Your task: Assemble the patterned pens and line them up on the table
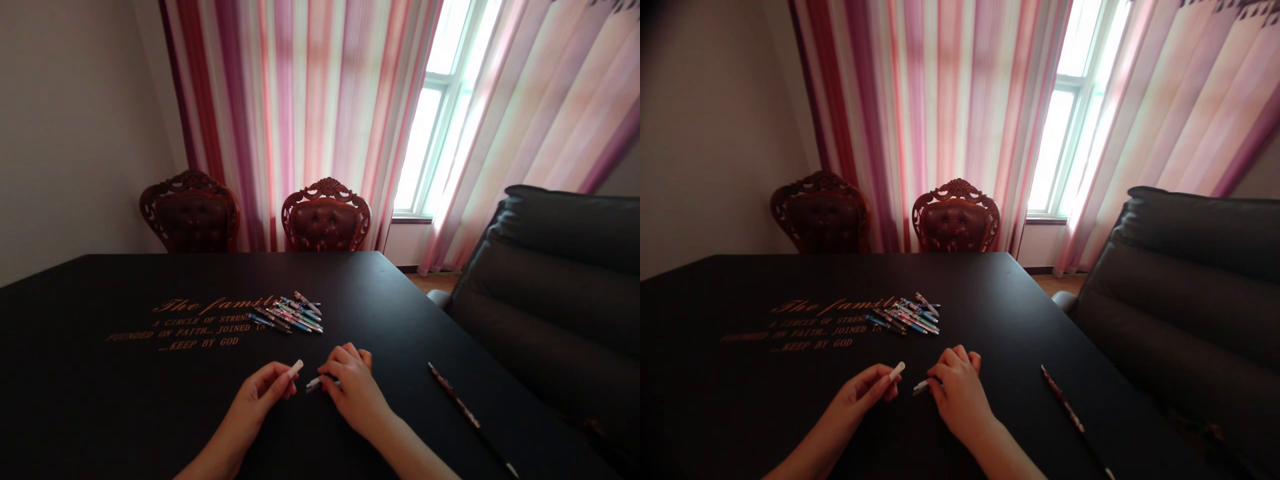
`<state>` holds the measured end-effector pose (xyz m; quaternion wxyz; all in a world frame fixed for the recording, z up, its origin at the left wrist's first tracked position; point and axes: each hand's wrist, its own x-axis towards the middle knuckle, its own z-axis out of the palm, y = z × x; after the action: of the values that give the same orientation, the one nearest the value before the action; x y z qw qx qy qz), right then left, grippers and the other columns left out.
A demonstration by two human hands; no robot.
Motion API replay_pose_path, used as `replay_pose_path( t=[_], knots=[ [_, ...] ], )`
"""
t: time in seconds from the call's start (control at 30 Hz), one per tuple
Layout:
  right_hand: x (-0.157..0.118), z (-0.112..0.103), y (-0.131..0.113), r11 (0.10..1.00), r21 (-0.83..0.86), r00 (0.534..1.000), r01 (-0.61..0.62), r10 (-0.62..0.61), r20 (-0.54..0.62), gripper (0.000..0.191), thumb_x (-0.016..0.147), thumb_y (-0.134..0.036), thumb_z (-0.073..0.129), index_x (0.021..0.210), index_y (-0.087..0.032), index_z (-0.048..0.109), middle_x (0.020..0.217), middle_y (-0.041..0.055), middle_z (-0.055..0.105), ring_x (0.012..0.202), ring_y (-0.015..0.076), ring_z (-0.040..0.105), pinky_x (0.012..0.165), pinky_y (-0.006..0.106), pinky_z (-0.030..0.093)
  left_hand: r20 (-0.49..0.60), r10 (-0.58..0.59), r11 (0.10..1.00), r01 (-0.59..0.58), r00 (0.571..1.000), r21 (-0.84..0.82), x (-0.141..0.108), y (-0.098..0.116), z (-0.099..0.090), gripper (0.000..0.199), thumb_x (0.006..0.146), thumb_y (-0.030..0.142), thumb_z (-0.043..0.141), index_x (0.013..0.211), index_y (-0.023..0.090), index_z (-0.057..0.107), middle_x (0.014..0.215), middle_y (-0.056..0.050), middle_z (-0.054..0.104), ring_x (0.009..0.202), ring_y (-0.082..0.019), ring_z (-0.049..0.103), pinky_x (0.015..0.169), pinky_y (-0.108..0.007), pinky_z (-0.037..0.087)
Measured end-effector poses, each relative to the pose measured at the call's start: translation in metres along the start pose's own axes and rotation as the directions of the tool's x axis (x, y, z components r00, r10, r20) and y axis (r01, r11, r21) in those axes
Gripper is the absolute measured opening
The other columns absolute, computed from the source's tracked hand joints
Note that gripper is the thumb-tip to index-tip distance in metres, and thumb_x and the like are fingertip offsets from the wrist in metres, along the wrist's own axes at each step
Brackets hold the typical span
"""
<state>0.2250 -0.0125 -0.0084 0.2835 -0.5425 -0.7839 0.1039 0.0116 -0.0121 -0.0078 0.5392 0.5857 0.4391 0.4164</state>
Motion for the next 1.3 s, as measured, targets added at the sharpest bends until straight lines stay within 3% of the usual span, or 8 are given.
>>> replay_pose_path(
  t=[0.2,0.47,0.63,0.83,1.07,1.3],
  knots=[
    [0.003,0.001,-0.003,0.999,-0.004,0.999,-0.036,0.036,0.007,0.015,0.081,-0.014,0.064,0.083,-0.027,0.070,0.089,-0.0006,0.064,0.094,0.0199,0.052,0.085,0.037,0.026,0.010,0.016,1.000,-0.016,1.000,0.001,0.001,-0.001,0.001,0.034,0.082,0.052,0.062,0.082,0.019,0.070,0.071,0.001,0.062,0.072,-0.017,0.053,0.071,-0.025,0.040],
    [0.010,0.003,0.000,0.981,0.122,0.989,-0.151,0.149,0.024,0.014,0.073,-0.011,0.071,0.068,-0.024,0.068,0.084,-0.0028,0.067,0.092,0.0197,0.054,0.086,0.037,0.028,0.009,0.000,1.000,0.000,1.000,0.012,0.001,0.001,0.001,0.032,0.082,0.051,0.062,0.081,0.019,0.070,0.070,0.001,0.062,0.073,-0.017,0.053,0.071,-0.025,0.040],
    [0.008,-0.014,-0.009,0.948,0.295,0.989,-0.117,0.137,-0.049,0.007,0.080,-0.018,0.067,0.076,-0.023,0.068,0.079,-0.0024,0.068,0.086,0.0189,0.058,0.084,0.037,0.035,-0.007,0.008,1.000,-0.008,1.000,0.000,0.002,0.001,0.002,0.033,0.082,0.051,0.061,0.081,0.019,0.069,0.070,0.001,0.062,0.072,-0.017,0.053,0.071,-0.025,0.040],
    [0.002,-0.037,-0.026,0.795,0.604,0.971,-0.055,0.184,-0.155,0.009,0.082,-0.028,0.066,0.086,-0.021,0.068,0.081,0.0007,0.065,0.075,0.0172,0.060,0.065,0.028,0.046,-0.013,0.002,1.000,-0.002,1.000,-0.004,-0.001,0.003,0.003,0.032,0.083,0.050,0.060,0.080,0.019,0.067,0.070,0.002,0.061,0.072,-0.017,0.052,0.071,-0.026,0.039],
    [0.000,-0.040,-0.028,0.800,0.596,0.955,0.072,0.117,-0.273,0.005,0.078,-0.021,0.069,0.082,-0.022,0.068,0.083,0.0018,0.064,0.080,0.0184,0.061,0.071,0.030,0.049,-0.015,-0.023,1.000,0.023,1.000,0.015,-0.002,0.006,0.003,0.034,0.082,0.052,0.060,0.080,0.019,0.067,0.070,0.002,0.060,0.073,-0.018,0.052,0.073,-0.026,0.038],
    [0.000,-0.041,-0.027,0.823,0.558,0.953,0.108,0.075,-0.294,0.007,0.078,-0.016,0.069,0.080,-0.022,0.066,0.082,0.0012,0.066,0.081,0.0185,0.059,0.075,0.031,0.046,-0.005,-0.026,1.000,0.027,1.000,0.010,-0.002,0.001,0.002,0.032,0.084,0.050,0.060,0.084,0.019,0.068,0.071,0.002,0.061,0.074,-0.018,0.052,0.072,-0.025,0.038]
  ],
)
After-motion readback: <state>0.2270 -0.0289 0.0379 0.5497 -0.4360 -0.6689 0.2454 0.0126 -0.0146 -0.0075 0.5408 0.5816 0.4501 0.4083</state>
